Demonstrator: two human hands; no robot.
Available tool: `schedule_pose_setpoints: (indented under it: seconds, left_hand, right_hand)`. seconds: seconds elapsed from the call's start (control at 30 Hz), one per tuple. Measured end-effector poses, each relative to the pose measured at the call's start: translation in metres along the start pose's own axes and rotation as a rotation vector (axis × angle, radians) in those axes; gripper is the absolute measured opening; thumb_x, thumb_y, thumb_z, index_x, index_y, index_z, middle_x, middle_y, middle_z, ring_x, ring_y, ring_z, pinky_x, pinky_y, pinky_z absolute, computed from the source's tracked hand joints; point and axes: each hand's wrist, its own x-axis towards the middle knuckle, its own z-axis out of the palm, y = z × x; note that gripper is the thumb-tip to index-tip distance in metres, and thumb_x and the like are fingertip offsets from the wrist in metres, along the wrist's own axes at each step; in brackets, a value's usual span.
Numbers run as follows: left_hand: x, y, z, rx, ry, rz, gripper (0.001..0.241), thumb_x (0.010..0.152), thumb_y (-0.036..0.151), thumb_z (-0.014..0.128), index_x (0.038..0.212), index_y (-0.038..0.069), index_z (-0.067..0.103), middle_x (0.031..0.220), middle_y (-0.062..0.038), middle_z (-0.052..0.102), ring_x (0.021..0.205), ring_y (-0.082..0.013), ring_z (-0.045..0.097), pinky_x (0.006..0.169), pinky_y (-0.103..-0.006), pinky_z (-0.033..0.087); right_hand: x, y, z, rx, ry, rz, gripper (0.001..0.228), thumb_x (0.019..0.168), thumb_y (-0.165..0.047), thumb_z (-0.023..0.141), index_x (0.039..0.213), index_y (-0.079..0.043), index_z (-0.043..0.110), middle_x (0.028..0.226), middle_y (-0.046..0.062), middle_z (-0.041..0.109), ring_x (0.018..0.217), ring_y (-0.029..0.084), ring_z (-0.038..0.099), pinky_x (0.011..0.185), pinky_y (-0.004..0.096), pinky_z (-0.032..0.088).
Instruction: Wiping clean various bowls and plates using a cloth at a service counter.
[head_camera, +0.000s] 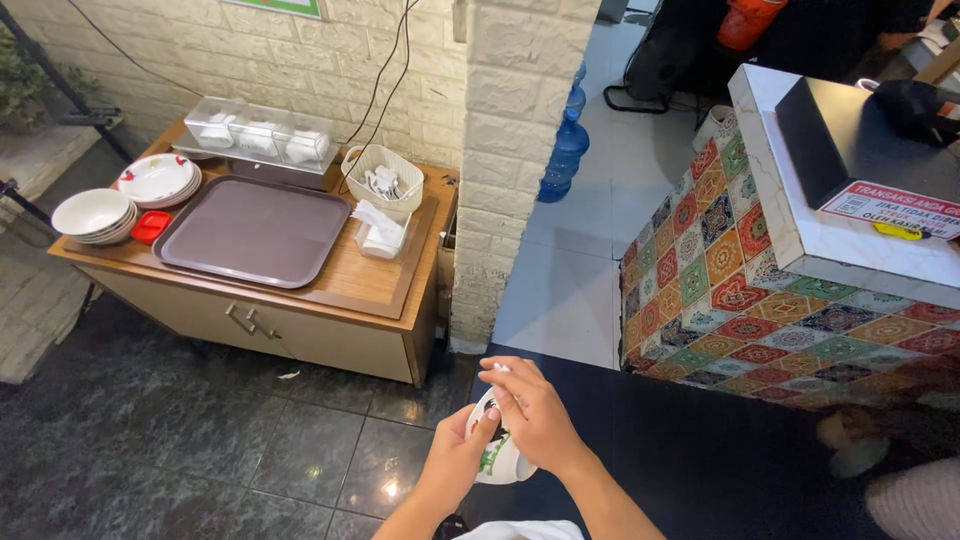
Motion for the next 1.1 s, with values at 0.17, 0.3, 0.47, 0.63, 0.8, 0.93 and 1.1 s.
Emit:
schedule_pose_setpoints:
  seconds: [0.17,0.3,0.47,0.63,0.8,0.93,1.1]
  left_hand:
    - [-0.008,0.014,0.011,-0.061,0.091,-0.036,0.034,0.094,0.030,0.068,0.107,-0.002,0.072,0.083,-0.006,0.075,0.065,-0.0095,0.067,0.058,-0.0257,0.054]
    - [-0.007,0.013,0.008,-0.149,0.195,0.084,0.039,0.089,0.031,0.071,0.109,-0.002,0.071,0.085,-0.008,0.077,0.068,-0.0121,0.072,0.061,-0.0273,0.059]
    - [0.001,-0.005,0.003,-0.184,0.153,0.210,0.039,0.092,0.031,0.072,0.110,-0.003,0.071,0.088,-0.006,0.076,0.075,-0.0102,0.070,0.067,-0.0262,0.057]
    - [0.002,0.017,-0.004,0.020,-0.101,0.151,0.043,0.091,0.027,0.078,0.121,-0.003,0.071,0.093,-0.007,0.072,0.076,-0.0110,0.060,0.068,-0.0267,0.049]
    - [0.005,0.033,-0.016,0.039,-0.243,-0.205,0.059,0.089,0.040,0.074,0.127,-0.004,0.066,0.107,-0.014,0.077,0.093,-0.0155,0.074,0.083,-0.0289,0.060]
    - [0.001,0.040,-0.011,0.103,-0.210,-0.332,0.061,0.085,0.038,0.077,0.127,-0.003,0.066,0.106,-0.013,0.077,0.093,-0.0177,0.074,0.081,-0.0325,0.059]
    - [-0.003,0.039,-0.012,0.013,-0.226,-0.341,0.059,0.079,0.031,0.080,0.126,-0.001,0.064,0.103,-0.012,0.075,0.091,-0.0205,0.073,0.074,-0.0386,0.060]
  right_hand:
    - [0.007,0.051,0.001,0.205,-0.011,0.096,0.027,0.098,-0.008,0.053,0.114,0.003,0.072,0.126,0.009,0.069,0.117,0.023,0.065,0.101,0.032,0.050]
    - [0.004,0.102,0.007,0.785,0.054,0.529,0.031,0.103,-0.013,0.050,0.119,0.003,0.070,0.110,0.018,0.071,0.098,0.023,0.067,0.089,0.034,0.053]
    - [0.002,0.090,0.008,1.081,0.305,0.623,0.030,0.100,-0.015,0.047,0.116,0.003,0.066,0.104,0.014,0.072,0.093,0.020,0.071,0.084,0.033,0.056]
    - [0.001,0.104,-0.001,1.048,0.286,0.565,0.029,0.099,-0.012,0.048,0.113,0.005,0.067,0.098,0.015,0.073,0.085,0.021,0.070,0.078,0.033,0.056]
    - [-0.006,0.093,0.003,0.618,0.157,0.458,0.026,0.095,-0.008,0.053,0.101,0.004,0.075,0.090,0.015,0.072,0.076,0.019,0.065,0.072,0.030,0.053]
    - [-0.006,0.083,0.003,0.534,0.091,0.273,0.024,0.095,-0.007,0.054,0.099,0.006,0.074,0.101,0.008,0.068,0.089,0.014,0.064,0.082,0.026,0.051]
    - [-0.004,0.062,-0.002,0.412,0.025,0.244,0.023,0.095,-0.007,0.054,0.098,0.006,0.072,0.101,0.006,0.064,0.090,0.014,0.063,0.081,0.026,0.050]
